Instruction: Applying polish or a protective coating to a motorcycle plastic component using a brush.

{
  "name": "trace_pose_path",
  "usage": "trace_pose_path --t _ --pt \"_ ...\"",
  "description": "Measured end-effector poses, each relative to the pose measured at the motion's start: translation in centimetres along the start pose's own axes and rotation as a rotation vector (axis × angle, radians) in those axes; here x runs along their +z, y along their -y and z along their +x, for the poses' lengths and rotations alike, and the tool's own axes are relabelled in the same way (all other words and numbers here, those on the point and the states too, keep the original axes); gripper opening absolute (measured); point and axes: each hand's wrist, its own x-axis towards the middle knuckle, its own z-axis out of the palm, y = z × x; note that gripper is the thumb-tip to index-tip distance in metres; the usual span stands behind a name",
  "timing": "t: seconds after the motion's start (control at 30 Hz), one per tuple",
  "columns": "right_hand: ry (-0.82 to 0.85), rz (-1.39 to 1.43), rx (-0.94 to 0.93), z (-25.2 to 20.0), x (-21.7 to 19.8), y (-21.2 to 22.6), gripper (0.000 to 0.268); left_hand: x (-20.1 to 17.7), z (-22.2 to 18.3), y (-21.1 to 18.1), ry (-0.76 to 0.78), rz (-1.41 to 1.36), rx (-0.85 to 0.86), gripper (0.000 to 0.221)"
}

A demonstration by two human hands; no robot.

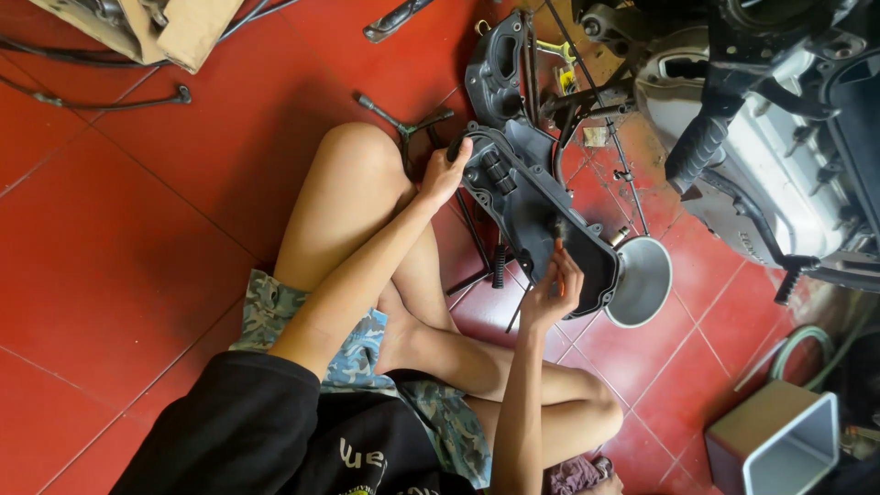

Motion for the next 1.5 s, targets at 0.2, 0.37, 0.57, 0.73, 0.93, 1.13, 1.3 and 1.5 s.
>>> trace_pose_path --t 0.2,0.37,0.57,0.73,0.93,1.13,1.3,1.5 --pt "0.131 0.066 0.043 2.2 3.3 3.1 0.016 0.2 -1.2 -1.6 0.011 0.005 0.000 0.062" --pt "0.134 0.100 0.033 3.3 5.3 4.0 0.016 0.5 0.3 0.4 0.005 0.020 -0.010 0.063" --pt "0.199 0.067 0.015 3.9 6.2 4.8 0.015 0.6 0.8 0.5 -0.003 0.121 -0.005 0.067" --pt "0.137 0.018 -0.026 4.2 6.1 5.1 0.017 0.6 0.0 -0.2 0.005 0.113 -0.003 0.066" --pt "0.144 0.121 -0.135 4.6 8.3 9.2 0.016 -0.7 -5.0 -8.5 0.067 -0.004 -0.062 0.076" --pt "0.277 0.162 -0.093 5.3 8.1 8.0 0.009 -0.2 -3.9 -6.8 0.158 -0.061 -0.048 0.086" --pt "0.303 0.242 0.121 6.3 6.5 7.0 0.015 -0.6 -3.9 -6.4 0.138 -0.016 -0.048 0.084" --pt "0.234 0.340 0.209 6.9 4.9 2.0 0.009 -0.5 4.9 7.3 0.106 -0.018 -0.024 0.086"
